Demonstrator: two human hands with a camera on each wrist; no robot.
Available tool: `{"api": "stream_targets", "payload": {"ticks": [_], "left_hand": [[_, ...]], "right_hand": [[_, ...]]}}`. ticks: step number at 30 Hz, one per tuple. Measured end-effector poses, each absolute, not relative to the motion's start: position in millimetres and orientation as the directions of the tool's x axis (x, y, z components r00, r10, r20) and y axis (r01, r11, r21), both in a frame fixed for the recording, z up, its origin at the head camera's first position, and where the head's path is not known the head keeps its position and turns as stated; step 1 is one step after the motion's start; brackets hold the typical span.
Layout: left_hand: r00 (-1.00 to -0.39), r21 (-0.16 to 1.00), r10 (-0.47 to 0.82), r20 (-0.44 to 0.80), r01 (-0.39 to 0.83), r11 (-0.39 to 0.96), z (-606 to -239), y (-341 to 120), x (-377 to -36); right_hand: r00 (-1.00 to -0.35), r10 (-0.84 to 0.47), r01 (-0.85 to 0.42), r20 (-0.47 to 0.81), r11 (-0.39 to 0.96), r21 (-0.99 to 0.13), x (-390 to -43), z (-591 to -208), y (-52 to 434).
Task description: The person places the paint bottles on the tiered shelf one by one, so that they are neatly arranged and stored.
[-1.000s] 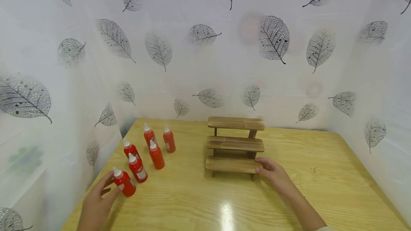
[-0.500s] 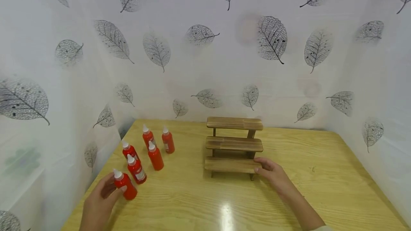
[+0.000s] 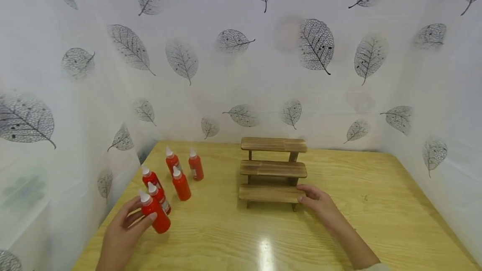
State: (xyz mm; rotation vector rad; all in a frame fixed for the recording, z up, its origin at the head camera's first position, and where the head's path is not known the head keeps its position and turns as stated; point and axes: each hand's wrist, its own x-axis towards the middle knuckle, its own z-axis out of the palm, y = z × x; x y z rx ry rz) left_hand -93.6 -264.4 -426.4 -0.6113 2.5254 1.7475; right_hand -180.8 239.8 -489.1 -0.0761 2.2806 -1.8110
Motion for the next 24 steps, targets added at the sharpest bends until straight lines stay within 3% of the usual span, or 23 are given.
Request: {"api": "stream_targets", "payload": {"ticks": [9, 18, 24], "left_hand": [[-0.982, 0.887, -0.179, -0.066, -0.14, 0.44, -406, -230, -115], [-0.996, 0.919, 0.0, 0.084, 0.078, 0.387, -397, -192, -143], [-0.975, 0.903, 0.098, 0.201, 0.223, 0.367, -392, -162, -164]], "right_hand": [[-0.976, -0.167, 0.103, -0.142, 0.224, -0.969, -180, -490, 240], [-0.976, -0.171, 0.093, -0.132, 0.216, -0.972, -180, -491, 239], [-0.978, -0.162, 0.091, -0.129, 0.222, -0.971, -181, -493, 240]]}}
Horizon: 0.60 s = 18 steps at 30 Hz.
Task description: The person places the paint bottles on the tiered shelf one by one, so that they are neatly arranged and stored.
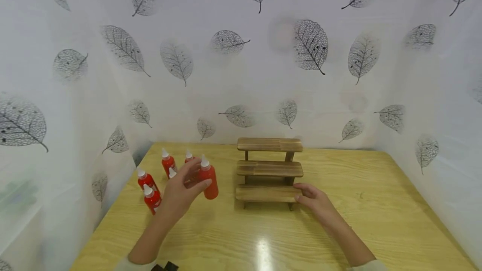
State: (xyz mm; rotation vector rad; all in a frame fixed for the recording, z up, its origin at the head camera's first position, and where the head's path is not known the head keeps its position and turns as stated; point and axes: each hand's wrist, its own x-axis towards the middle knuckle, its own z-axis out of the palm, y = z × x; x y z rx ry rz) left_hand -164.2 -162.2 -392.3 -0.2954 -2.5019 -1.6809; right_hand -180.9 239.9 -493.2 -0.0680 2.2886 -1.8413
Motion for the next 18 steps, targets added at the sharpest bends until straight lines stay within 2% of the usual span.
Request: {"api": "stream_targets", "payload": {"ticks": [4, 9, 18], "left_hand": [[-0.951, 0.899, 0.165, 0.261, 0.302, 0.317, -389, -143, -181], [-0.941, 0.908, 0.203, 0.272, 0.321, 0.269, -384, -120, -202], [-0.908, 0.875, 0.261, 0.329, 0.397, 0.278, -370, -73, -242]], "right_hand": [[-0.979, -0.161, 0.086, -0.123, 0.219, -0.972, -181, -492, 240], [-0.979, -0.163, 0.081, -0.119, 0.226, -0.971, -182, -494, 240], [-0.982, -0.142, 0.091, -0.125, 0.228, -0.97, -182, -494, 241]]}}
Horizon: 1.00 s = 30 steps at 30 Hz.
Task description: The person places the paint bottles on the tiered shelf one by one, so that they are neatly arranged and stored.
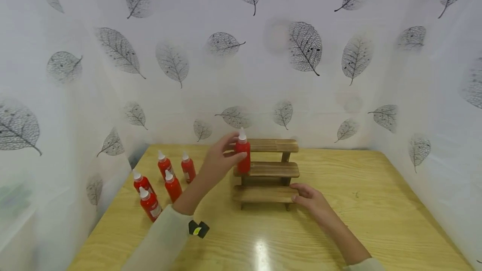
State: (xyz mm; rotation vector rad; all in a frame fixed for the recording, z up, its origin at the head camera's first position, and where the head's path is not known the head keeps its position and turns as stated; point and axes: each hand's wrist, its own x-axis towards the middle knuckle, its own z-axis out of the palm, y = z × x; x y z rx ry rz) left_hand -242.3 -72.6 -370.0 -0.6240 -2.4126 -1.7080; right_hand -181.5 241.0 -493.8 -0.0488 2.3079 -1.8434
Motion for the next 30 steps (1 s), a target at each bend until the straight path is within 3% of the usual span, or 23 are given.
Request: {"api": "stream_targets", "payload": {"ticks": [12, 30], "left_hand": [[-0.89, 0.875, 0.331, 0.315, 0.407, 0.261, -349, -20, -280], [-0.885, 0.875, 0.354, 0.303, 0.406, 0.265, -338, 34, -310]], "right_hand": [[-0.982, -0.132, 0.098, -0.131, 0.233, -0.967, -181, -493, 239], [-0.983, -0.144, 0.077, -0.115, 0.241, -0.967, -181, -492, 240]]}}
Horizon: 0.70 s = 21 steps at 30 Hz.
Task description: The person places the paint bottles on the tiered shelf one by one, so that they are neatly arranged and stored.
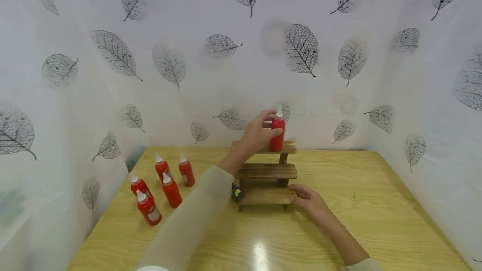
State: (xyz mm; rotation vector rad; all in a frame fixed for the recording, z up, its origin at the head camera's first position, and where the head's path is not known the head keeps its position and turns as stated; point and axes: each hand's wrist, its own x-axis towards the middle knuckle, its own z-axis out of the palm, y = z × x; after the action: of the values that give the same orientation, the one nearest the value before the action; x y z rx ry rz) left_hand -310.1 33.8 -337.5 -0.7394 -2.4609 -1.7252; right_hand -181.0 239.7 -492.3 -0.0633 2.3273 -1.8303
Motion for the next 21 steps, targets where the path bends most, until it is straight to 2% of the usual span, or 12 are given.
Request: {"api": "stream_targets", "payload": {"ticks": [9, 14, 21], "left_hand": [[-0.899, 0.888, 0.356, 0.254, 0.363, 0.283, -336, 38, -312], [-0.884, 0.879, 0.387, 0.261, 0.384, 0.283, -338, 36, -314], [-0.874, 0.833, 0.402, 0.274, 0.425, 0.356, -333, 24, -309]], "right_hand": [[-0.984, -0.145, 0.071, -0.107, 0.235, -0.969, -182, -492, 237], [-0.984, -0.138, 0.077, -0.112, 0.237, -0.968, -183, -493, 238], [-0.985, -0.136, 0.073, -0.109, 0.245, -0.967, -182, -494, 239]]}}
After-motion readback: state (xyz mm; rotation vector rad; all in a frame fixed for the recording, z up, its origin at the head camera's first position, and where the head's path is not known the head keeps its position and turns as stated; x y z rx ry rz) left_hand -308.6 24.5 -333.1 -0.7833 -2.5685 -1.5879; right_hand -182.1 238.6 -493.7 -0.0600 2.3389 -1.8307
